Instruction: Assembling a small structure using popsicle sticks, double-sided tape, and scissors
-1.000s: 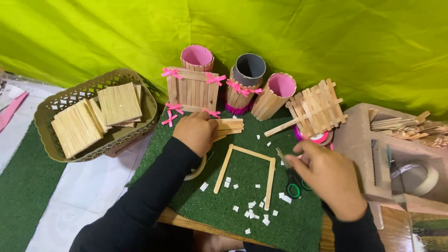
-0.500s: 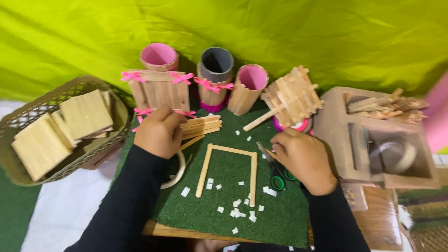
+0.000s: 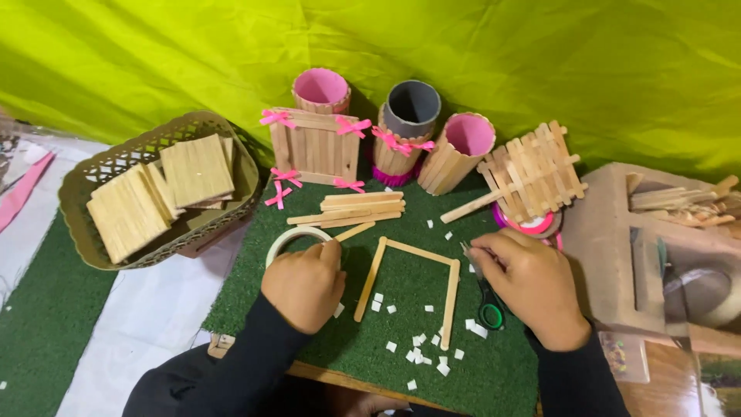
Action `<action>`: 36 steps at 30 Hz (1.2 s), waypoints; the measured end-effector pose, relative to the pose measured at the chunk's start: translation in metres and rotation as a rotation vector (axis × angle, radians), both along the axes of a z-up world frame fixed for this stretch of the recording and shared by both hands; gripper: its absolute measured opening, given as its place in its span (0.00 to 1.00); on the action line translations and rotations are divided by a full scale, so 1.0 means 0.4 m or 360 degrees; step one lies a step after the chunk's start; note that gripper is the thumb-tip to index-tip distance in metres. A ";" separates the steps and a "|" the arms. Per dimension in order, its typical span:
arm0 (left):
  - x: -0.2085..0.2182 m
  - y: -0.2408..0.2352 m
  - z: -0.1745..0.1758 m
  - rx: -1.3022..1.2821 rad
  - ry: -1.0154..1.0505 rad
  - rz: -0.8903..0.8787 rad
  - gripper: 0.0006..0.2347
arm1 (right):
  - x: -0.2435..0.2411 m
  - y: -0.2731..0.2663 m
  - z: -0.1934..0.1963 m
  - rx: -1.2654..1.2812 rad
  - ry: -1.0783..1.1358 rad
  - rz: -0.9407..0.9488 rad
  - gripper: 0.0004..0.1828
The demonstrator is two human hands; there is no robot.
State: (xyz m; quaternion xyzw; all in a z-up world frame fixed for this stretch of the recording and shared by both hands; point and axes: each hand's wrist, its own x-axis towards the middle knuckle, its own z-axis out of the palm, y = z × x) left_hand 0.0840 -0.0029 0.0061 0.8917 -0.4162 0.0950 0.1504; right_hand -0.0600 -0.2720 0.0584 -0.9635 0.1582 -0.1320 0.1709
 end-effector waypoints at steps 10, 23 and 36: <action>-0.045 0.039 0.090 -0.0457 0.0022 0.0227 0.13 | -0.082 -0.055 -0.010 -0.0320 0.0992 -0.0161 0.12; 0.057 0.002 0.199 -0.0984 0.0614 -0.0076 0.09 | -0.147 -0.010 -0.084 -0.0328 0.0806 -0.0269 0.26; 0.109 -0.026 0.143 -0.1419 0.0681 -0.0371 0.09 | -0.144 -0.013 -0.067 0.1294 -0.0189 -0.0357 0.39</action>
